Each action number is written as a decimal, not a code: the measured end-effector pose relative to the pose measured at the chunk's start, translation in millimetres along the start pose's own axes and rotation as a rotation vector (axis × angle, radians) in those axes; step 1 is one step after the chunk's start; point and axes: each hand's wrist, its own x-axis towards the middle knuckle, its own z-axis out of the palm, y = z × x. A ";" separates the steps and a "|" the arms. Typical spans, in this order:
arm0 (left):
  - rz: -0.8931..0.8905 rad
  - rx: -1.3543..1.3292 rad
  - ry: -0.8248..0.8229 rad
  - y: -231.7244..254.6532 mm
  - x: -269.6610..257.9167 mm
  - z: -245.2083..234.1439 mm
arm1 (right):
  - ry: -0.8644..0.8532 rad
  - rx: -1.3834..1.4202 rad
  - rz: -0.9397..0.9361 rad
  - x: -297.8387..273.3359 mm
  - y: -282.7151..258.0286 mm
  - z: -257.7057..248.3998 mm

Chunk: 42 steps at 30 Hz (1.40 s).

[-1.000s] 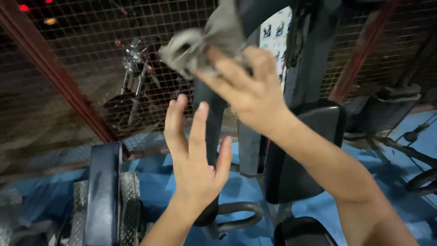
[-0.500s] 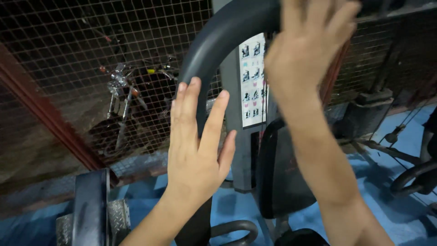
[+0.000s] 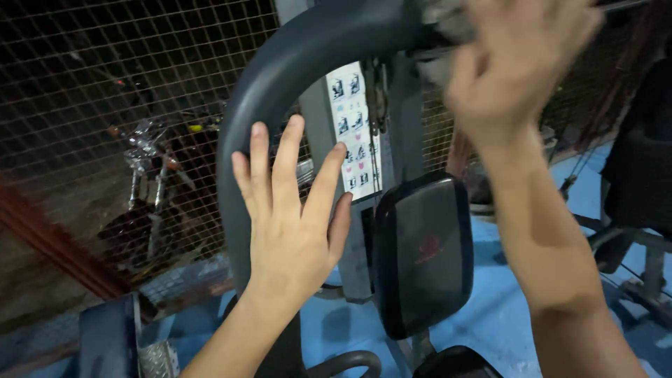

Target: Cleaning gym equipment by wiping it down with a cloth.

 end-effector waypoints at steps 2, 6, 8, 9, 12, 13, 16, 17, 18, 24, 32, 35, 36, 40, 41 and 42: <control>0.013 0.029 0.001 1.6 2.1 4.4 | -0.016 0.032 0.020 -3.7 16.0 -10.4; 0.037 0.064 -0.005 3.9 3.4 10.8 | -0.115 -0.044 0.100 -0.8 8.8 -20.1; 0.034 0.057 0.006 3.8 3.0 12.2 | -0.108 -0.015 0.125 7.7 -8.2 -13.7; 0.031 0.054 0.009 4.3 2.3 12.1 | -0.106 0.018 0.157 10.9 -17.2 -11.2; 0.033 0.047 -0.009 4.7 3.0 12.4 | -0.127 0.074 0.116 17.7 -32.8 -9.9; 0.036 0.040 -0.009 4.7 3.6 12.3 | -0.130 0.067 0.115 18.4 -31.3 -9.8; 0.046 0.047 0.011 3.5 4.3 11.6 | -0.148 0.086 0.054 18.6 -19.1 -13.6; 0.048 0.036 0.007 3.2 3.6 11.0 | -0.111 0.109 0.035 17.4 -9.7 -17.8; 0.051 0.025 0.003 2.7 2.6 10.4 | -0.073 0.132 0.015 16.3 -0.6 -22.1; 0.059 0.045 -0.015 -3.5 0.2 12.1 | -0.017 0.397 0.086 -6.7 16.9 -12.2; 0.058 0.020 0.011 -0.9 1.6 16.5 | -0.050 0.458 0.060 1.3 1.2 -5.3; 0.064 0.013 0.022 1.2 4.8 17.0 | 0.037 0.372 0.040 17.6 -25.8 -2.0; 0.063 0.011 0.033 2.4 6.0 16.5 | 0.073 0.378 0.029 22.9 -36.1 -0.4; 0.077 -0.010 0.025 3.3 13.2 17.6 | -0.038 0.482 0.023 31.3 -54.7 -10.2; 0.089 -0.013 0.019 3.7 16.0 17.3 | -0.056 0.465 0.024 33.9 -54.3 -12.8; 0.102 -0.016 0.014 4.3 18.8 16.9 | -0.073 0.449 0.025 36.6 -53.9 -15.5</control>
